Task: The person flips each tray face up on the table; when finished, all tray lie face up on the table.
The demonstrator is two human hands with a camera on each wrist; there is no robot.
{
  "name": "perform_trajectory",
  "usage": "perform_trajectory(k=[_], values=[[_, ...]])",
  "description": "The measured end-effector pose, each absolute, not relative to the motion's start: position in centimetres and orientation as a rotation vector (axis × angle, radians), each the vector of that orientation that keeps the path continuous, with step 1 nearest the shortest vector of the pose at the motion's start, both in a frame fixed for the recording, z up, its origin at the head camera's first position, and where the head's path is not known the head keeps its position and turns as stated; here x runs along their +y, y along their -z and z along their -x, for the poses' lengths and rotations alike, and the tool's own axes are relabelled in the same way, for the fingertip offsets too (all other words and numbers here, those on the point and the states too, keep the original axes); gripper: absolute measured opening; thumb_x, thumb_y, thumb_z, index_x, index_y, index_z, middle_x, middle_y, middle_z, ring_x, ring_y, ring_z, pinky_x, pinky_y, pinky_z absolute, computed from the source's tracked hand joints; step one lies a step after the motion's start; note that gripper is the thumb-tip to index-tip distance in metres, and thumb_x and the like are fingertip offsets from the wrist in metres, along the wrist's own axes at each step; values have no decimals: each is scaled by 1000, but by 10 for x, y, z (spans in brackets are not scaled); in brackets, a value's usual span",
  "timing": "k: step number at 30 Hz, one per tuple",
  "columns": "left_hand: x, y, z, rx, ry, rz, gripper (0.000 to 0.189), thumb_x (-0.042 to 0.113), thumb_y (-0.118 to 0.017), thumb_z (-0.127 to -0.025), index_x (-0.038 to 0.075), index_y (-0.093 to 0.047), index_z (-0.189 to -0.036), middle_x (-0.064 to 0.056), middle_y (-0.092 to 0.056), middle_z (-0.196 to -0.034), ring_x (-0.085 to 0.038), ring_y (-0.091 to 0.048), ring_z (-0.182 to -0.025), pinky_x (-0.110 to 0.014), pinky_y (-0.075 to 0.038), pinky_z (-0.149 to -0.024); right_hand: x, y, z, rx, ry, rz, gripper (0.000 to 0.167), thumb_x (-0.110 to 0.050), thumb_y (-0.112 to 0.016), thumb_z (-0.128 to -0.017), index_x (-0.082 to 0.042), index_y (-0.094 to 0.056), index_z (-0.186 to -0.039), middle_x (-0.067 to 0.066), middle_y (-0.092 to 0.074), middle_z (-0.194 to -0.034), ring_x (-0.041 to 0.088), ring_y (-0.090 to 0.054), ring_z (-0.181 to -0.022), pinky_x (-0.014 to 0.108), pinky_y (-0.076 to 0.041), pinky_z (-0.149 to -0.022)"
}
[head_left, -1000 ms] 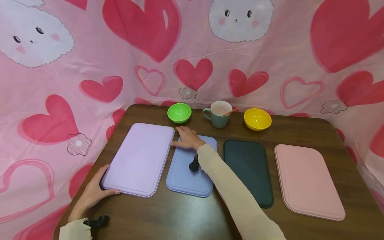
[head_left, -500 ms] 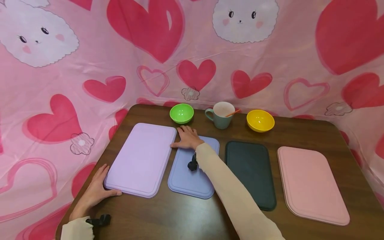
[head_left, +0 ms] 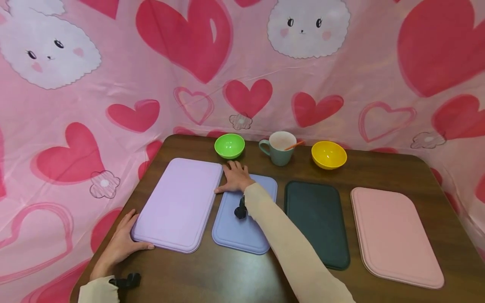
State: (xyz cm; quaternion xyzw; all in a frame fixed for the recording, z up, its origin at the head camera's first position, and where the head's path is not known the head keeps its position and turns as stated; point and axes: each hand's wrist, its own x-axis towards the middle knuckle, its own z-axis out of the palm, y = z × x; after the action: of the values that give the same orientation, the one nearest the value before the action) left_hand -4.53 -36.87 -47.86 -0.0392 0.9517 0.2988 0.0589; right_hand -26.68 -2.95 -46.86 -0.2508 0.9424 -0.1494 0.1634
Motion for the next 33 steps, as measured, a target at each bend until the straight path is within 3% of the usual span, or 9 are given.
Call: perform_trajectory(k=[14,19,21,23,25,27,28,30,33], values=[[-374,487,47,2871,-1120,105,109,26,-93,-58,-13,-34,-142,-36,-16,-157,-59,-9,-142,-82,-9,-106,-33,470,262,2716,440,692,107,-68,-72,-77,-17,-27,-159,13,-21,-165,33,-17,-154,61,-18,-122],[-374,485,44,2820,-1201,155,110,24,-93,-61,-12,-30,-143,-35,-12,-159,-57,-9,-143,-78,-13,-109,-34,471,263,2719,435,694,107,-69,-72,-77,-17,-27,-159,13,-21,-165,33,-17,-154,61,-19,-122],[-374,485,42,2801,-1238,186,110,22,-92,-62,-11,-28,-146,-33,-12,-160,-56,-11,-143,-72,-13,-116,-34,472,262,2717,440,697,107,-69,-72,-77,-17,-27,-159,13,-21,-165,34,-17,-154,61,-19,-122],[-373,485,40,2794,-1273,207,111,19,-91,-64,-9,-25,-149,-33,-14,-160,-52,-16,-142,-43,-12,-128,-35,472,262,2713,446,701,107,-69,-72,-77,-17,-26,-159,13,-21,-166,34,-17,-154,62,-18,-122],[-373,484,38,2787,-1317,217,109,14,-90,-66,-8,-24,-150,-34,-22,-157,-36,-28,-139,-13,-15,-119,-34,471,262,2711,450,706,107,-69,-71,-78,-17,-26,-159,13,-21,-166,34,-17,-154,62,-18,-122],[-372,483,37,2786,-1358,216,106,10,-88,-68,-8,-23,-150,-35,-30,-152,-12,-40,-129,4,-17,-97,-34,471,261,2714,452,712,107,-69,-71,-78,-17,-26,-159,13,-21,-165,34,-17,-154,62,-18,-121],[-372,482,37,2783,-1380,214,105,7,-88,-69,-9,-23,-150,-36,-33,-148,0,-42,-120,6,-20,-89,-34,470,261,2716,451,715,107,-69,-71,-78,-17,-25,-159,13,-21,-165,34,-17,-154,62,-18,-121],[-372,480,37,2776,-1413,210,102,4,-87,-69,-10,-23,-148,-37,-39,-143,18,-38,-103,4,-23,-86,-33,470,261,2718,453,717,107,-68,-72,-78,-17,-25,-159,13,-21,-165,34,-17,-154,62,-18,-121],[-371,478,39,2778,-1441,204,102,1,-87,-69,-10,-23,-148,-31,-44,-140,24,-38,-98,2,-28,-85,-32,470,262,2710,451,714,106,-68,-71,-79,-17,-25,-159,14,-21,-165,35,-16,-154,62,-18,-121]])
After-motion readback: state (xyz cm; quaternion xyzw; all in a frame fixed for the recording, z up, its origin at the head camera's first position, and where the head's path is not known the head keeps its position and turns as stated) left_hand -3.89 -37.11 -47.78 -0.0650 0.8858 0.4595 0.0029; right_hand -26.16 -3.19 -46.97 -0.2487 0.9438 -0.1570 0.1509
